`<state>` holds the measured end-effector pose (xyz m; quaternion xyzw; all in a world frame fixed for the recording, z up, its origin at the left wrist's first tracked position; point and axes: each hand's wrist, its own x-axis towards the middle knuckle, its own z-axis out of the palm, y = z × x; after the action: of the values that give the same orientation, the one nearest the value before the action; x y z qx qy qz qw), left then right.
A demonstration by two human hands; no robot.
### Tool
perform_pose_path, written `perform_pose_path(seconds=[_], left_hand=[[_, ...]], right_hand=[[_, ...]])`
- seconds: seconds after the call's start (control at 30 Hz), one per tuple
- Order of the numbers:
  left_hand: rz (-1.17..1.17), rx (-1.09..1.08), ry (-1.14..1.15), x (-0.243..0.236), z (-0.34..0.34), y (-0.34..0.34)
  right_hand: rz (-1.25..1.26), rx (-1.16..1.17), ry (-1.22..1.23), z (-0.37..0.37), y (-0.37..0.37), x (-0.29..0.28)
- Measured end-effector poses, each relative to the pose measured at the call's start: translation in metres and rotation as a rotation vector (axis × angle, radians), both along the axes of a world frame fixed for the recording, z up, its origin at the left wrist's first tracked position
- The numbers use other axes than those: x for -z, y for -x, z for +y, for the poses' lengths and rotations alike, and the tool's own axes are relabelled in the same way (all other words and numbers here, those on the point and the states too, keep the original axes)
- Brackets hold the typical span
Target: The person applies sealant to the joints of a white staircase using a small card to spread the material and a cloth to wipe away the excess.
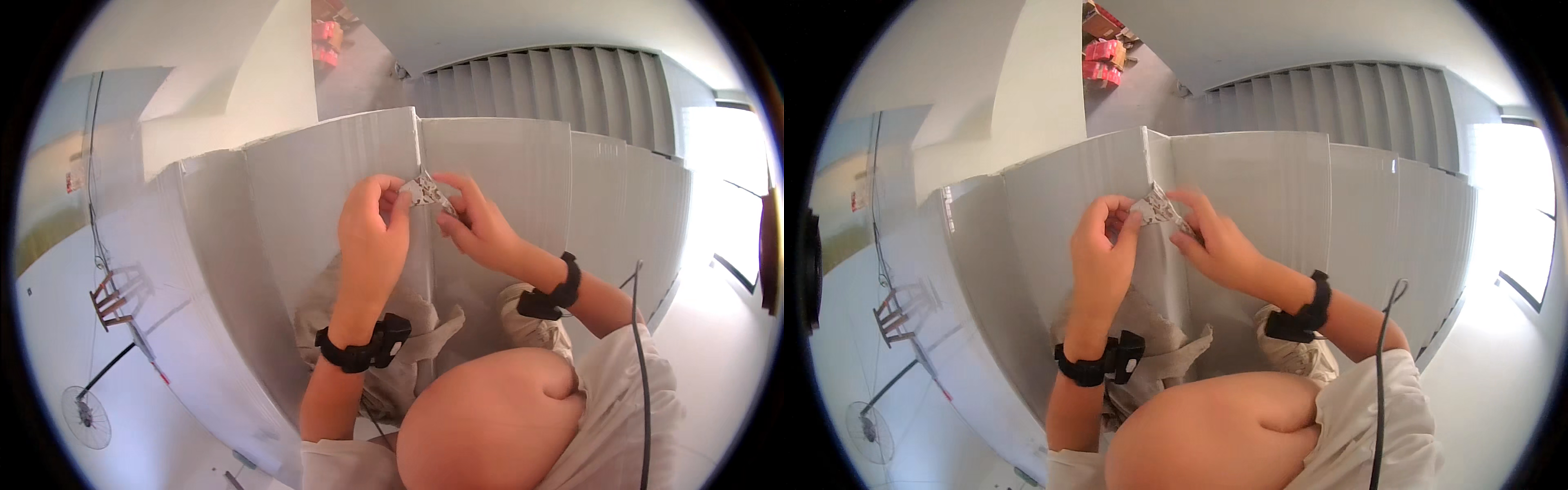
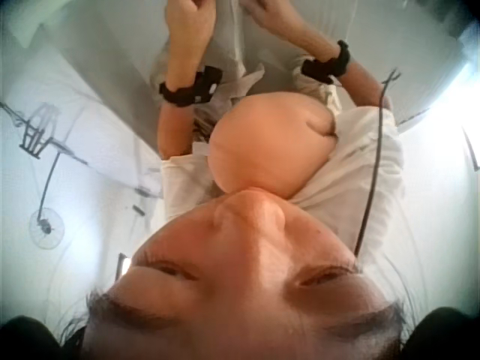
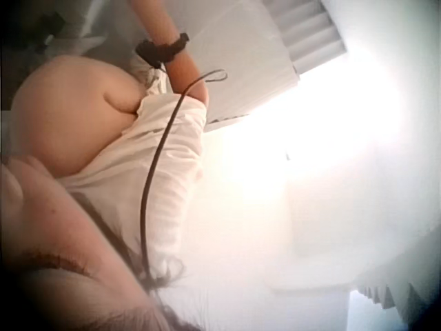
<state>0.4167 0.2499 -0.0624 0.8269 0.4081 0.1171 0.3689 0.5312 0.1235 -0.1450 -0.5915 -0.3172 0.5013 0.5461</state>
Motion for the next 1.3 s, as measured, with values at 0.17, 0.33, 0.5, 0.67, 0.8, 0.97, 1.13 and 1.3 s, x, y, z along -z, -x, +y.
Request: perform_pose_path(seconds=[0.17,0.33,0.5,0.67,0.8,0.97,1.13,1.3], left_hand=[[0.028,-0.02,-0.018,0.006,-0.008,-0.005],[0.06,0.01,-0.115,0.008,-0.014,-0.007],[0.071,-0.023,-0.071,0.005,-0.015,-0.003],[0.096,-0.021,-0.13,0.005,-0.015,-0.008],[0.088,-0.027,-0.132,0.004,-0.014,-0.008],[0.08,0.01,-0.318,0.014,-0.016,0.002],[0.077,0.001,-0.365,0.008,-0.012,0.001],[0.049,0.178,-0.469,0.008,-0.017,0.003]], right_hand=[[-0.297,0.063,-0.012,-0.036,0.022,0.001],[-0.364,0.138,-0.023,-0.041,0.024,-0.008],[-0.506,0.133,-0.083,-0.039,0.024,-0.011],[-0.515,0.15,-0.03,-0.033,0.022,-0.015],[-0.532,0.158,-0.044,-0.031,0.019,-0.019],[-0.502,0.129,-0.028,-0.037,0.018,-0.023],[-0.671,0.162,-0.088,-0.026,0.012,-0.009],[-0.607,0.099,-0.017,-0.037,0.017,-0.022]])
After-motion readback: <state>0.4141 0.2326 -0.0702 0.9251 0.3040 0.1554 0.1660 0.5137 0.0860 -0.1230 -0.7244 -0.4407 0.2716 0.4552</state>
